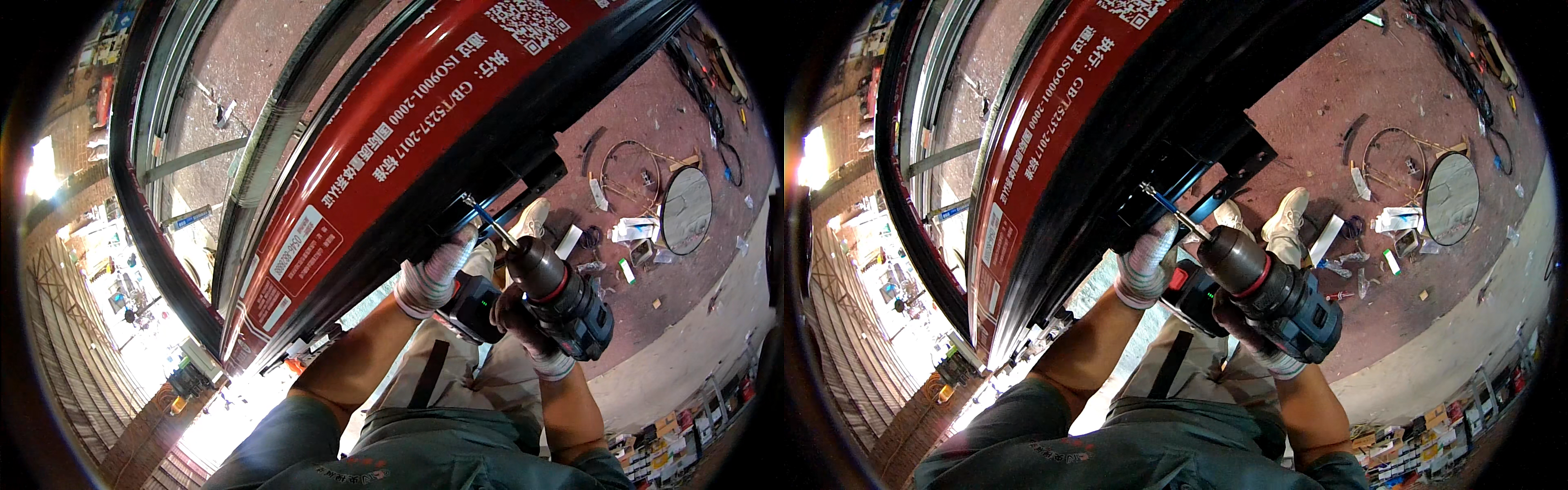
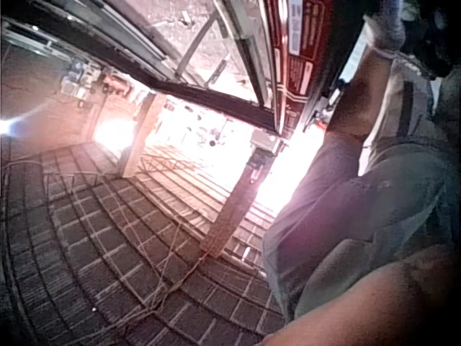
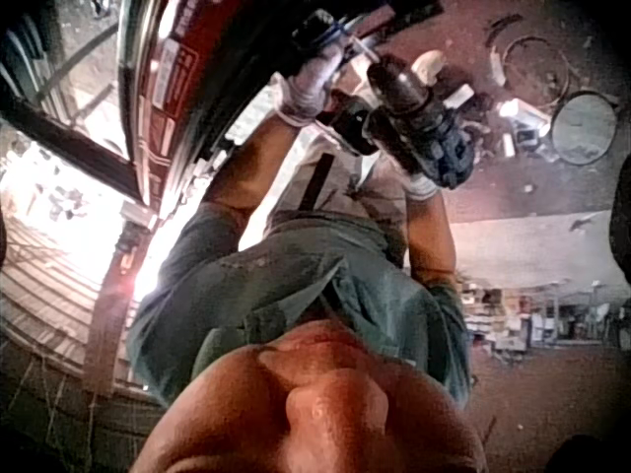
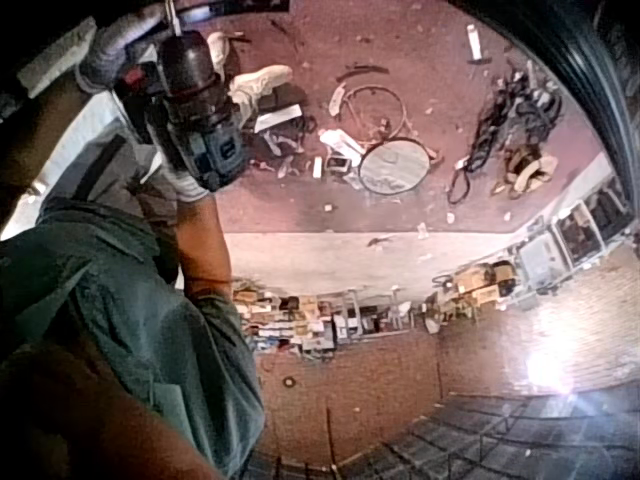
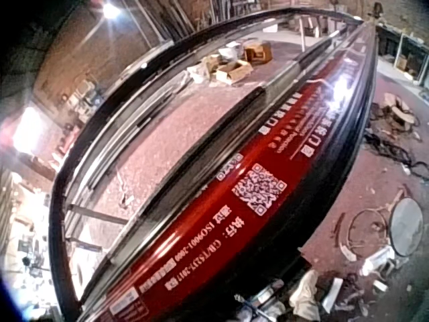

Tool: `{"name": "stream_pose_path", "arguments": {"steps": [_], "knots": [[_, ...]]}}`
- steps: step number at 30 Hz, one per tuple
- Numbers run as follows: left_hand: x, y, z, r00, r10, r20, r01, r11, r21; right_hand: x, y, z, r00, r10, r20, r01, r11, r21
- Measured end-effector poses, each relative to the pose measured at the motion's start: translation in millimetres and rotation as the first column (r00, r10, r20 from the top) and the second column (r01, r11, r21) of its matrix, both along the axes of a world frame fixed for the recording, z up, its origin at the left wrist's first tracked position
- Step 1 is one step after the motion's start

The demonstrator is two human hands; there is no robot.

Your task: The person uses a cordless drill to fasten screws into a red window frame, securing black brackets along its length. They repeatedly position the drill, drive screws, and reposition the frame to access different attachment points.

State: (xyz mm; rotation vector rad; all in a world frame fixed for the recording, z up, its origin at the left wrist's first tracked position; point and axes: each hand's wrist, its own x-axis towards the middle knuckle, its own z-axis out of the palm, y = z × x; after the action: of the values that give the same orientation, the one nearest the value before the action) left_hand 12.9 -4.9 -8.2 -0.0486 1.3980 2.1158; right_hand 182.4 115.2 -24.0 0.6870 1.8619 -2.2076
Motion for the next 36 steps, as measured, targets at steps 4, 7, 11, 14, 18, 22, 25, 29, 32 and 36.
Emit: {"name": "stream_pose_path", "arguments": {"steps": [4, 7, 11, 14, 18, 22, 25, 29, 32, 36], "knots": [[1, 4, -5, 0.997, 0.015, -0.074, -0.025, 0.99, -0.14, 15, 3, -15, 0.984, 0.145, 0.108, -0.161, 0.972, 0.169], [3, 2, -9, 0.998, 0.04, -0.048, -0.047, 0.99, -0.135, 5, 6, 0, 0.985, 0.127, 0.115, -0.138, 0.986, 0.098], [4, 2, -8, 0.998, 0.03, 0.057, -0.025, 0.997, -0.078, 5, 2, 5, 0.97, 0.093, 0.224, -0.156, 0.947, 0.282], [4, -1, -8, 0.996, 0.01, 0.086, -0.007, 0.999, -0.039, 2, -1, 11, 0.974, 0.166, 0.154, -0.209, 0.922, 0.327], [5, 0, -7, 0.998, 0.02, 0.065, -0.022, 0.999, 0.024, -25, 20, 58, 0.976, 0.22, 0.011, -0.127, 0.523, 0.843], [-2, 8, 3, 0.993, -0.055, 0.102, 0.037, 0.984, 0.176, -6, 31, 67, 0.983, 0.169, 0.064, -0.127, 0.389, 0.912], [-10, 18, 11, 0.984, -0.081, 0.156, 0.038, 0.965, 0.259, -20, 42, 84, 0.991, 0.075, 0.114, -0.13, 0.78, 0.612], [-7, 12, 9, 0.997, -0.049, 0.062, 0.038, 0.984, 0.174, -29, 36, 80, 0.992, 0.126, -0.003, -0.066, 0.538, 0.84], [-3, 11, 6, 0.999, -0.023, 0.046, 0.014, 0.983, 0.182, -1, 30, 23, 0.979, 0.192, 0.069, -0.198, 0.814, 0.546], [-2, 0, -8, 0.998, -0.059, -0.036, 0.064, 0.984, 0.168, -16, 9, 17, 0.965, -0.08, 0.251, 0.253, 0.556, -0.792]]}}
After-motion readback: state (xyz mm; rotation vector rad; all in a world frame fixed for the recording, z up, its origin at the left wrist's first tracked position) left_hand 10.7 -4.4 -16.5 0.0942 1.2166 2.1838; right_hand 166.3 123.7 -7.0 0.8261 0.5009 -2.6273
